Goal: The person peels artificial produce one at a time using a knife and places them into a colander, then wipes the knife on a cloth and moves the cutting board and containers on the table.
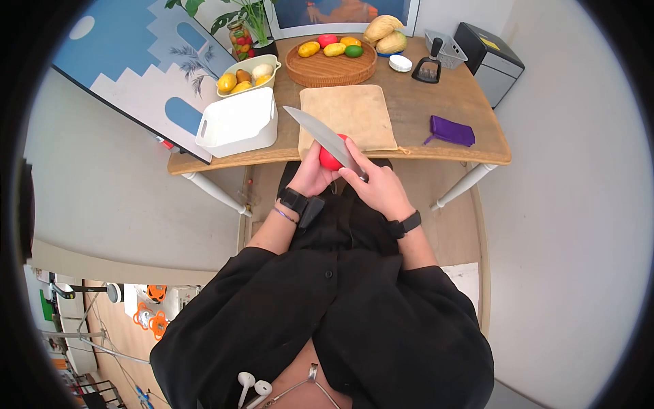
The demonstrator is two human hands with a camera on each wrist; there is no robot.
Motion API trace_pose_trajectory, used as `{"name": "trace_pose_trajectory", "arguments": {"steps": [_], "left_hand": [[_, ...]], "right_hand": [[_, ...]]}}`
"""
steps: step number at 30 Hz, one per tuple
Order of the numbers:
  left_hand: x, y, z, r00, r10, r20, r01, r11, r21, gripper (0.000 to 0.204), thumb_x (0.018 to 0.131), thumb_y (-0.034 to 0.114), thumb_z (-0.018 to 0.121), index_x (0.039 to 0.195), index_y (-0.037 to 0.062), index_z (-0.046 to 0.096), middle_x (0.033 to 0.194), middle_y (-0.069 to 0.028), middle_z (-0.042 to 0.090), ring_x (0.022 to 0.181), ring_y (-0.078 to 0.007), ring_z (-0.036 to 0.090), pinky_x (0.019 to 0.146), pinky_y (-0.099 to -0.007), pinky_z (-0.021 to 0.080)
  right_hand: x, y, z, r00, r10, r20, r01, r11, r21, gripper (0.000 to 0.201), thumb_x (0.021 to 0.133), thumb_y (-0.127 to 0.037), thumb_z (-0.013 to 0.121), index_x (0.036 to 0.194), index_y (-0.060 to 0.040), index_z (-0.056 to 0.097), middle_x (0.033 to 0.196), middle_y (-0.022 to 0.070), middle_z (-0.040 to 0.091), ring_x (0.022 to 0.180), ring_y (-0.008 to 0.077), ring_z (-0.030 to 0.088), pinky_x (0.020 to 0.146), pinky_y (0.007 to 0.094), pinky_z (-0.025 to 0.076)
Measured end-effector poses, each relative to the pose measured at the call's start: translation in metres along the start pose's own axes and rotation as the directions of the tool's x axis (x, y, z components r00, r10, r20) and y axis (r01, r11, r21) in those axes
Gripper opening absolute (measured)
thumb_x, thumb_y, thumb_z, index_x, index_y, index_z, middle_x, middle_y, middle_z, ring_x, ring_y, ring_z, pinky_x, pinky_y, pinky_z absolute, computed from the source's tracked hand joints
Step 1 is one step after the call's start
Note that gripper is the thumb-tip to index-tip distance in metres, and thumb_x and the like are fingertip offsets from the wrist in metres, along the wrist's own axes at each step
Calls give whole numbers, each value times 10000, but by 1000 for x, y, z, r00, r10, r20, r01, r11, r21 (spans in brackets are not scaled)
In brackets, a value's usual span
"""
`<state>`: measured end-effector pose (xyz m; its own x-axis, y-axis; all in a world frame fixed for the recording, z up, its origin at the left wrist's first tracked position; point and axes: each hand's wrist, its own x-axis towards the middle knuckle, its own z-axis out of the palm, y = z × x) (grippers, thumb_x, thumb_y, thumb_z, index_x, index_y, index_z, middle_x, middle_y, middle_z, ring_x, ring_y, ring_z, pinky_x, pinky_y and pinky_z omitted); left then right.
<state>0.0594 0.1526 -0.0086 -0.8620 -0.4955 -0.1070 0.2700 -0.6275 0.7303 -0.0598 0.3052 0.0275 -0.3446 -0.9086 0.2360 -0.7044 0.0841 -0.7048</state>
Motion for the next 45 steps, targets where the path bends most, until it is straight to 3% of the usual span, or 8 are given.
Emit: {"name": "trace_pose_trajectory", "arguments": {"steps": [6,8,12,14,17,30,35,45], "left_hand": [[8,-4,-16,999,15,-43,-15,1000,-4,613,1106,556,292,1427,73,490,1342,-129,628,1168,-236,666,912,-379,599],[28,-3,-57,679,-110,726,299,944,-136,597,1098,566,299,1416,101,497,1250,-117,676,1001,-220,720,766,-331,616],[26,-8,-54,716,-68,695,269,945,-184,563,1095,557,298,1399,133,512,1169,-102,707,861,-208,731,660,-293,597],[5,1,-22,984,-92,150,81,994,79,548,1102,540,296,1404,140,517,1240,-110,681,971,-234,719,727,-323,609],[-10,10,13,999,-40,12,40,998,-44,548,1107,523,303,1404,117,520,1316,-116,644,1107,-261,683,806,-375,615],[-5,8,2,996,-64,-62,60,996,-59,663,1072,652,265,1334,121,564,1246,-105,674,1071,-229,682,860,-388,575],[16,8,-49,760,-216,612,291,957,-23,661,1067,665,234,1299,146,573,1058,-45,707,756,-152,658,603,-274,521],[2,-5,-8,997,-10,72,18,993,-120,466,1113,466,338,1370,129,531,1373,-130,602,1268,-313,599,1016,-502,536]], "right_hand": [[-1,-2,0,1000,7,-7,-7,999,35,653,979,-457,661,1575,-350,418,818,264,707,821,457,705,732,452,557],[1,1,0,1000,-6,-24,7,999,34,652,979,-457,662,1574,-348,420,818,263,708,821,455,706,731,450,557],[1,-10,-8,995,94,27,-95,995,41,647,977,-458,665,1570,-345,429,820,266,706,826,455,707,729,450,555],[0,-1,-2,999,42,-7,-41,998,48,650,978,-460,663,1572,-347,424,817,268,705,824,456,706,729,452,556],[1,3,2,1000,-17,-18,18,999,29,657,980,-464,659,1578,-348,413,813,273,702,822,460,703,728,459,558],[-1,-2,5,999,-37,-7,37,999,37,657,987,-450,656,1583,-342,401,831,289,699,839,468,697,737,459,557],[1,-8,-3,999,27,18,-27,999,47,664,981,-447,665,1582,-333,408,836,284,704,835,463,701,733,449,556],[-2,-6,4,997,57,59,-56,998,-17,670,975,-493,651,1582,-364,397,834,261,714,820,461,702,720,460,559]]}}
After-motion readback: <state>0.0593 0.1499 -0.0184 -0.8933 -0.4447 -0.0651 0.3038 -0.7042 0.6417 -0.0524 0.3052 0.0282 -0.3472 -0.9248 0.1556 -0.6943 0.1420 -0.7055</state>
